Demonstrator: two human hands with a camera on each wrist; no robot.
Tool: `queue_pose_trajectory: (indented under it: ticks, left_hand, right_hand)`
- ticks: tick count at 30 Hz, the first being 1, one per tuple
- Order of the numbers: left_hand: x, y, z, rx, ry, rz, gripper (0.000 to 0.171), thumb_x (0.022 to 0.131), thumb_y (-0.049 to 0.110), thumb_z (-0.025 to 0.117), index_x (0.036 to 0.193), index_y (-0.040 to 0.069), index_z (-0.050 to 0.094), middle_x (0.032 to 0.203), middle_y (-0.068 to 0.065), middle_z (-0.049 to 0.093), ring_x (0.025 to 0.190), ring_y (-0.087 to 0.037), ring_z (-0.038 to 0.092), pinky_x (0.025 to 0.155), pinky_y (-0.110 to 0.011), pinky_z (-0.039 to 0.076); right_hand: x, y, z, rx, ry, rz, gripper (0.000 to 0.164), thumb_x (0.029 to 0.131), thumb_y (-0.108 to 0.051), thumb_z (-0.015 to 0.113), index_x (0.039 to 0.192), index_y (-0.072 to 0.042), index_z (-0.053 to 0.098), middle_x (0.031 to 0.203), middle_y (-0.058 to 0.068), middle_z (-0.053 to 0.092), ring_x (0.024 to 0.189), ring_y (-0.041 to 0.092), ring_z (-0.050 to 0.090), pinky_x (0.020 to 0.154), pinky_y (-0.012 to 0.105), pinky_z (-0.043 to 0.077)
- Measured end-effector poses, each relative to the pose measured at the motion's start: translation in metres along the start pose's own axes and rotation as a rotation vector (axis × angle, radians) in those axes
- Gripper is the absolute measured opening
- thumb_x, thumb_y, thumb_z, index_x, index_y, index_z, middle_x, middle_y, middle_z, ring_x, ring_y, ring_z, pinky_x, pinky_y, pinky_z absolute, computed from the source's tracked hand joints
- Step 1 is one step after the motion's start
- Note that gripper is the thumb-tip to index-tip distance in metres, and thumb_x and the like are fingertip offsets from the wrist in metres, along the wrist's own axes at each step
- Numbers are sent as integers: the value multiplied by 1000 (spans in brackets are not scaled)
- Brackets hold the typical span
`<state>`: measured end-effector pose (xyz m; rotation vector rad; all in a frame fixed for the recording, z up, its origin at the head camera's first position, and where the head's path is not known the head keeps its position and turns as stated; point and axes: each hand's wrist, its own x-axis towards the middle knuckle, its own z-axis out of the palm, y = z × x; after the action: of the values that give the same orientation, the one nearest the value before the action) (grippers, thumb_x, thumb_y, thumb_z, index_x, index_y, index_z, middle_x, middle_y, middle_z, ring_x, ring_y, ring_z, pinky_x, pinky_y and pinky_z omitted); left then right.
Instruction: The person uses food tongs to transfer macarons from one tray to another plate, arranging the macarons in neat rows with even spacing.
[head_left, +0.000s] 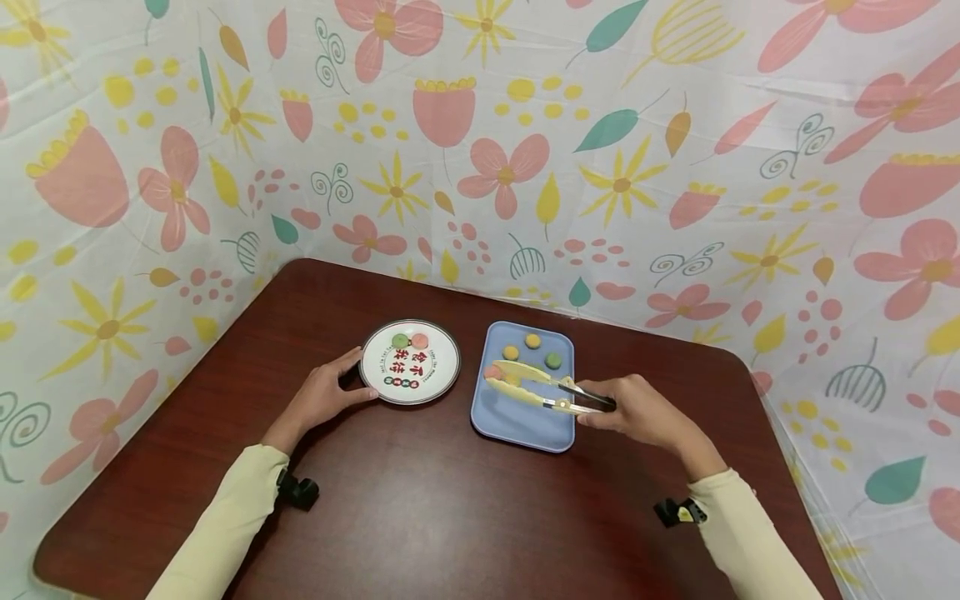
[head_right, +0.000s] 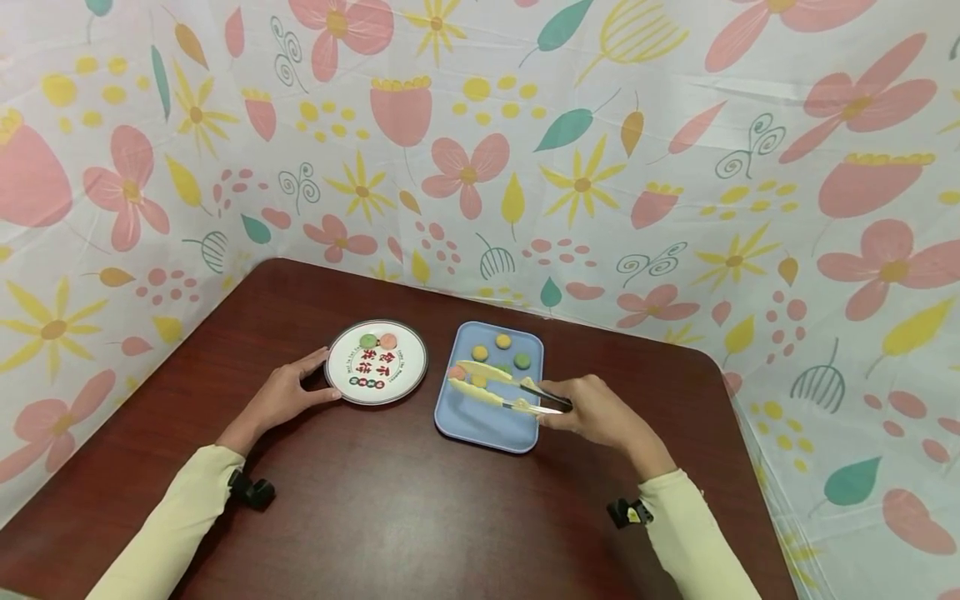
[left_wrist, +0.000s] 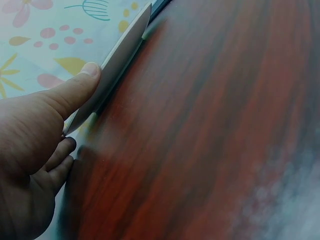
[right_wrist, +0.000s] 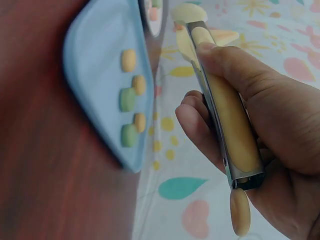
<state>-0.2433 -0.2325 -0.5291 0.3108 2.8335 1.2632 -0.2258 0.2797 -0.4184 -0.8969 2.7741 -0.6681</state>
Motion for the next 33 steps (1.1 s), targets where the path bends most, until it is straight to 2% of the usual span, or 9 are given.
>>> queue_pose_trajectory:
  ticks: [3, 5, 10, 12, 15, 22, 23, 30, 33]
  left_hand:
    - [0, 0, 0, 2, 2, 6, 97, 84, 51, 82, 159, 7, 37, 164, -13, 34, 151, -35, 30, 117, -56, 33]
    - [-1, 0, 0, 0, 5, 5, 97, 84, 51, 82, 158, 7, 38, 164, -13, 35, 151, -34, 31, 117, -56, 33]
    - [-1, -1, 0, 1, 1, 1, 97, 84, 51, 81, 158, 7, 37, 164, -13, 35, 152, -33, 30, 118, -55, 33]
    - [0, -1, 0, 1, 0, -1, 96, 85, 51, 81, 159, 8, 37, 164, -12, 34, 152, -33, 30, 118, -55, 33]
    - [0, -1, 0, 5, 4, 2, 96, 85, 50, 81, 159, 8, 37, 164, -13, 34, 152, -34, 30, 118, -55, 33]
    - [0, 1, 0, 9, 11, 2, 96, 84, 48, 82, 158, 7, 37, 164, -14, 35, 151, -34, 31, 117, -56, 34]
    - [0, 2, 0, 9, 9, 3, 96, 84, 48, 82, 158, 7, 37, 164, -14, 35, 151, -34, 31, 117, -56, 34]
    - [1, 2, 0, -4, 4, -2, 97, 84, 49, 82, 159, 7, 36, 164, -13, 34, 152, -34, 30, 117, -55, 34]
    - [1, 1, 1, -8, 5, 0, 97, 84, 49, 82, 159, 8, 37, 164, -13, 34, 152, -34, 30, 117, -55, 34]
  right_hand:
    - [15, -6, -8, -28, 4, -37, 53, 90, -30, 81, 135, -5, 68, 91, -6, 71, 61, 3, 49, 54, 23, 44]
    - [25, -11, -10, -43, -5, -56, 57, 90, -33, 81, 135, -3, 66, 86, -4, 71, 59, 4, 45, 55, 23, 43]
    - [53, -21, -11, -59, -36, -109, 58, 89, -35, 81, 135, -2, 66, 84, 3, 74, 59, 3, 45, 56, 23, 43]
    - [65, -25, -10, -63, -45, -123, 58, 89, -34, 82, 135, -2, 66, 98, 6, 77, 61, 4, 49, 55, 23, 43]
    - [82, -31, -8, -66, -61, -127, 57, 88, -33, 82, 135, -3, 67, 108, 9, 77, 59, 5, 49, 53, 23, 41]
    - [117, -36, 6, -37, -107, -177, 56, 90, -32, 80, 136, -3, 66, 95, 7, 77, 53, 4, 44, 55, 23, 41]
    - [121, -37, 8, -34, -109, -186, 56, 91, -33, 80, 136, -4, 66, 98, 6, 77, 52, 4, 44, 55, 24, 41]
    - [147, -40, 23, -28, -145, -169, 53, 93, -32, 78, 137, -7, 66, 78, -2, 69, 51, 6, 39, 55, 25, 37]
    - [155, -41, 30, -31, -156, -164, 49, 93, -32, 78, 135, -9, 68, 75, -6, 66, 56, 8, 44, 58, 26, 38]
